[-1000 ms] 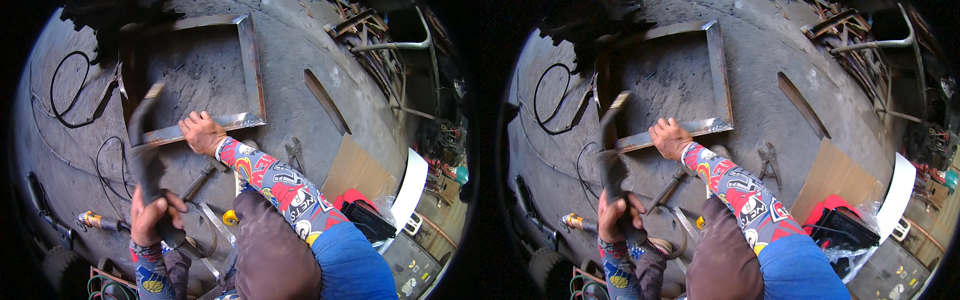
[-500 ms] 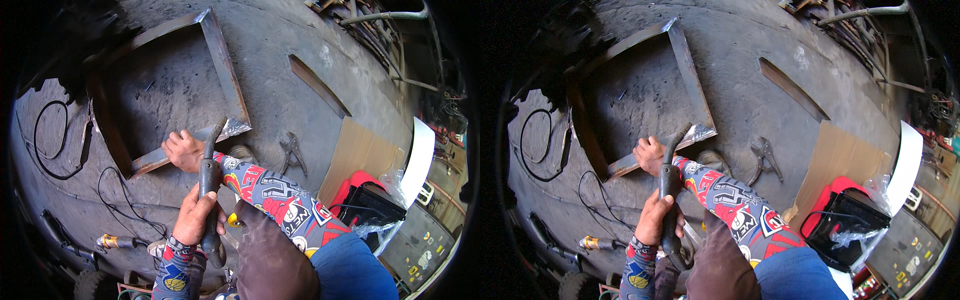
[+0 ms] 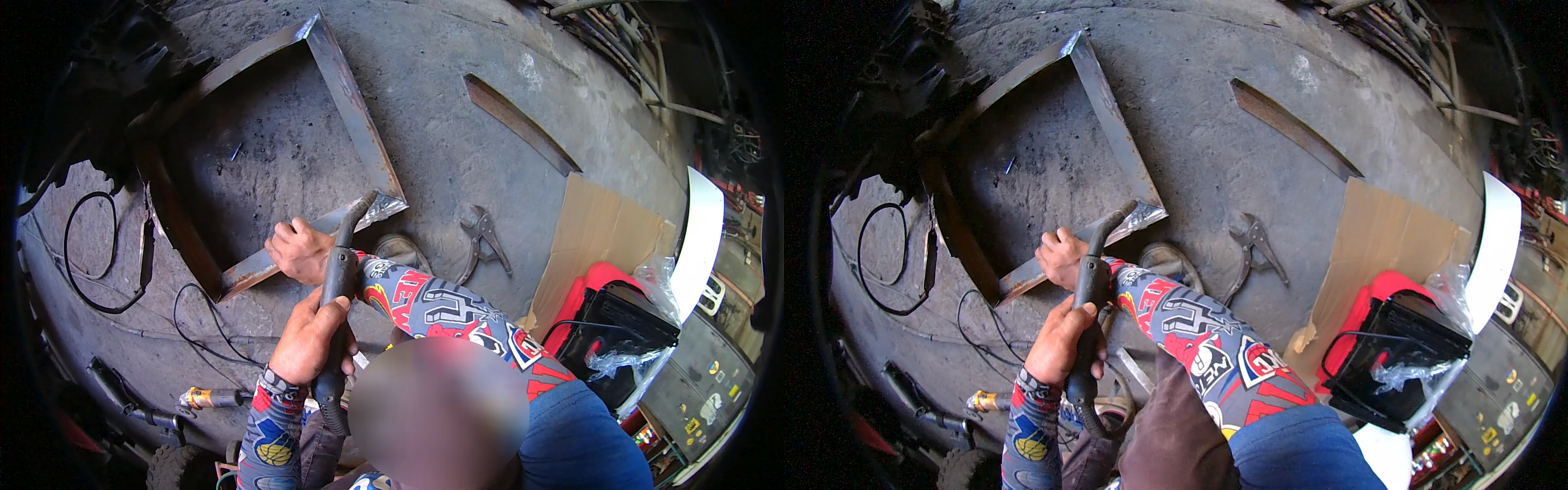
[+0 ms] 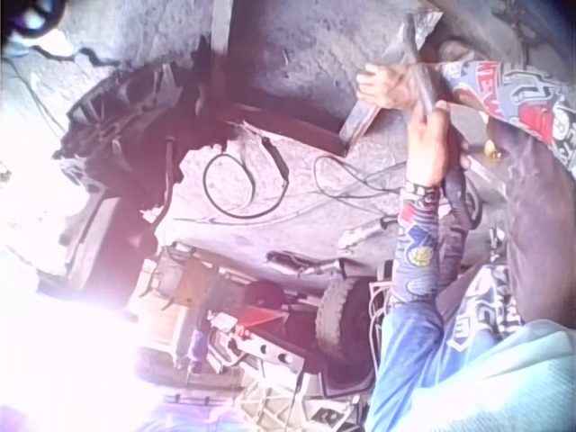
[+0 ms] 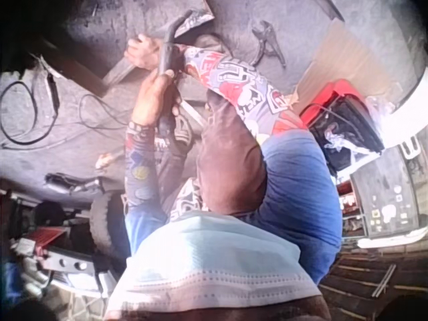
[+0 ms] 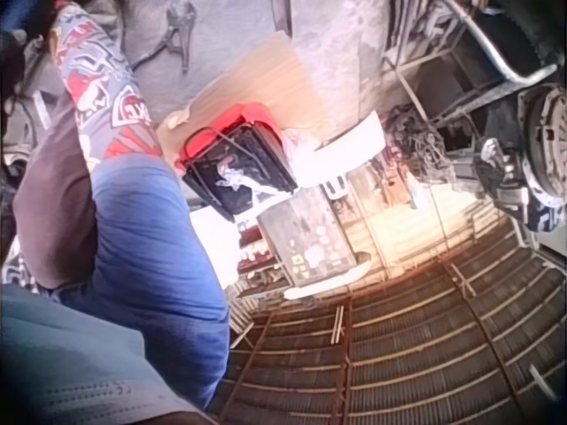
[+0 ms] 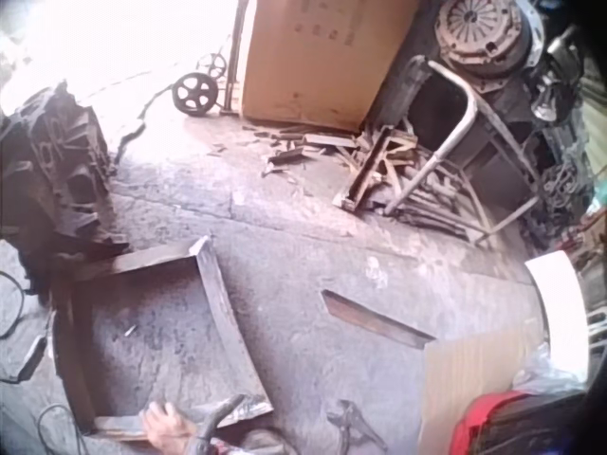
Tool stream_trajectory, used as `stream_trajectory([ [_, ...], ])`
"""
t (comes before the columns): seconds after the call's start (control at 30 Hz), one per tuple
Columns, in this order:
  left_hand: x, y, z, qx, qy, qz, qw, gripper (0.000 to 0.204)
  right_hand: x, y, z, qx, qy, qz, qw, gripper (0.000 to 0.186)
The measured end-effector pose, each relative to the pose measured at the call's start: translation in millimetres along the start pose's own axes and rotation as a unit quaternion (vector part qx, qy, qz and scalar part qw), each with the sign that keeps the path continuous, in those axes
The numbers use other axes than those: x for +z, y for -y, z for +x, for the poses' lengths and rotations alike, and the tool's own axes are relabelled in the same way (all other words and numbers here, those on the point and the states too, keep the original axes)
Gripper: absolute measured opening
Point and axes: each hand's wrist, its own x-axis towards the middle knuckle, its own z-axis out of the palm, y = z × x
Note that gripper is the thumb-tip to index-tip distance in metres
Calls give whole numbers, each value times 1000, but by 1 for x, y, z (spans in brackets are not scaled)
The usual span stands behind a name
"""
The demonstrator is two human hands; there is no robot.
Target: The person sits on the floor and uses an angle grinder to smooth the edges of a rectangular metal frame. They then position a metal bar across the frame and weld it in place using a welding torch, creating visible sparks.
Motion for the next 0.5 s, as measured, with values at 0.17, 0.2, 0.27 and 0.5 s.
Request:
stream_trajectory([
  [0.17,2,-5,1,-4,2,24,1000,38,0,1,0,1,7,-3,1000,17],
  [0.2,2,-6,1,-5,0,30,1000,37,0,1,-1,-1,11,-9,1000,17],
  [0.27,1,-8,3,-5,2,38,999,37,0,0,-1,-3,12,-16,1000,17],
  [0.5,0,-13,2,-15,2,52,999,37,1,0,0,0,4,-7,1000,16],
])
